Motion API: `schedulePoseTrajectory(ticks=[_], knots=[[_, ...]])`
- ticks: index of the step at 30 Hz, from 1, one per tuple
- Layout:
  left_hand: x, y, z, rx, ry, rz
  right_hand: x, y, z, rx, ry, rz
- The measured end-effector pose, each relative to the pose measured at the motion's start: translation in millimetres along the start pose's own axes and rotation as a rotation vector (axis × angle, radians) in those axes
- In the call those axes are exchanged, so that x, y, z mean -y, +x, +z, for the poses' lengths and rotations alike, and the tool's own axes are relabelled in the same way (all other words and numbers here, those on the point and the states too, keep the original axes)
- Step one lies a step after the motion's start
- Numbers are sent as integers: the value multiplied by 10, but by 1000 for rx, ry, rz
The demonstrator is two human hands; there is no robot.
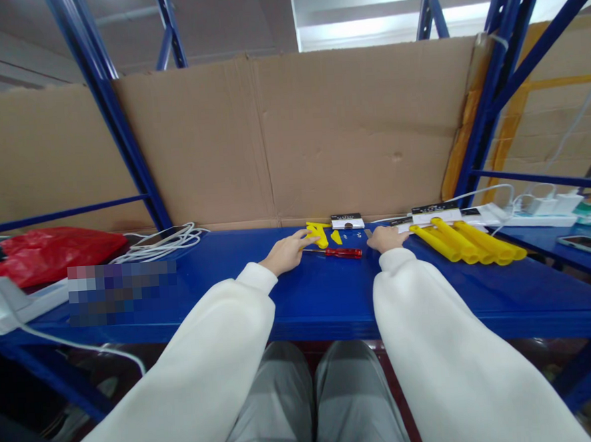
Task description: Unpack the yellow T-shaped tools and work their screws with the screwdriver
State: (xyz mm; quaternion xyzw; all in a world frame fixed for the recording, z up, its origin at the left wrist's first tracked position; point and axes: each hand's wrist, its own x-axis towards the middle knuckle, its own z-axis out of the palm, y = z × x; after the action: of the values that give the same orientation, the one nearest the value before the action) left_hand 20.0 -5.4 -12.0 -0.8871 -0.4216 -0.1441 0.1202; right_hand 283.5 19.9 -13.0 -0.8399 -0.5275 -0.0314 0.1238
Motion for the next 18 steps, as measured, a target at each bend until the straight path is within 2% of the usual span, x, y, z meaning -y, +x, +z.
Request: schedulePoseTrajectory(ticks=[4,7,10,12,15,18], knots=[[-8,-1,-10,6,3,0,-9,4,6,-7,-33,-11],[-16,-3,-24,8,-1,1,-14,-20,-6,-129,-52,-105],[-19,-1,-26,0,-11,10,27,-53,-12,-366,-12,-351],[-15,8,-9,-11,-24,26,89,-80,-2,-456,24,-550],[5,32,43,-42,-53,61,200,-125,29,-474,33,-821],[32,59,96,-77,-87,95,281,-167,63,-433,1,-980]])
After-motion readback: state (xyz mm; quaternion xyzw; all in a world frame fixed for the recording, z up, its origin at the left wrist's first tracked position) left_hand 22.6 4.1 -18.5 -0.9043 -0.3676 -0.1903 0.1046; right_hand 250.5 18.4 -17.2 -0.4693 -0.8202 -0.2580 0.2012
